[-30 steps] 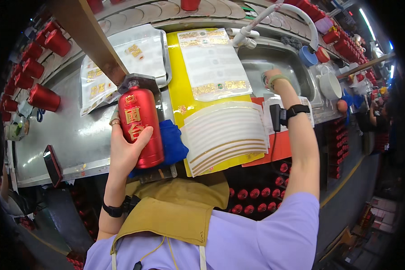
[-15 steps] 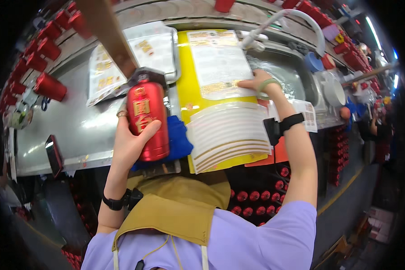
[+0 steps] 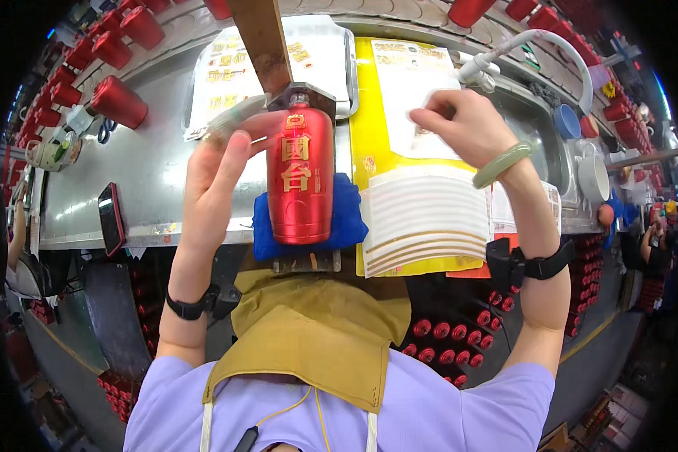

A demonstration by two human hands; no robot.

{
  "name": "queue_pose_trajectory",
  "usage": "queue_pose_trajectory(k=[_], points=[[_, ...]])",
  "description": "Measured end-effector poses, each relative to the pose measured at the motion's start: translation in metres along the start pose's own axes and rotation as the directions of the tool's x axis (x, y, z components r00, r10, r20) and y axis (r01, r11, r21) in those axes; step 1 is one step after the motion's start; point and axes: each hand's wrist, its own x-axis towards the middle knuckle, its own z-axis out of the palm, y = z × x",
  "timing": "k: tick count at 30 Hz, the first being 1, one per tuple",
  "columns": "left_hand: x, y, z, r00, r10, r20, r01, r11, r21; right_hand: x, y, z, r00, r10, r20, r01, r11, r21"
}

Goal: Applying and smoothing gold stickers onto red liquor bottles in a factory setting.

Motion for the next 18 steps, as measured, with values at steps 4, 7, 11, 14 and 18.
queue_pose_trajectory(k=[4, 7, 11, 14, 18], points=[[0.024, 0.000, 0.031, 0.980, 0.095, 0.177, -0.089, 0.995, -0.040, -0.013, -0.078, 0.005, 0.961, -0.254, 0.104, 0.189, 0.886, 0.424], [0.017, 0.003, 0.034, 0.985, -0.065, 0.162, 0.094, 0.979, -0.181, -0.023, -0.100, 0.008, 0.918, -0.397, 0.014, 0.319, 0.757, 0.570], [-0.010, 0.020, 0.000, 0.969, -0.156, 0.192, 0.165, 0.986, -0.035, -0.045, -0.100, 0.021, 0.973, -0.231, -0.014, 0.196, 0.793, 0.577], [-0.040, 0.026, -0.017, 0.952, -0.265, 0.150, 0.273, 0.961, -0.036, -0.069, -0.089, 0.043, 0.980, -0.136, 0.142, 0.015, 0.772, 0.635], [-0.056, 0.012, -0.026, 0.941, -0.335, 0.055, 0.320, 0.928, 0.191, -0.082, -0.067, 0.091, 0.993, -0.051, 0.109, -0.033, 0.757, 0.652]])
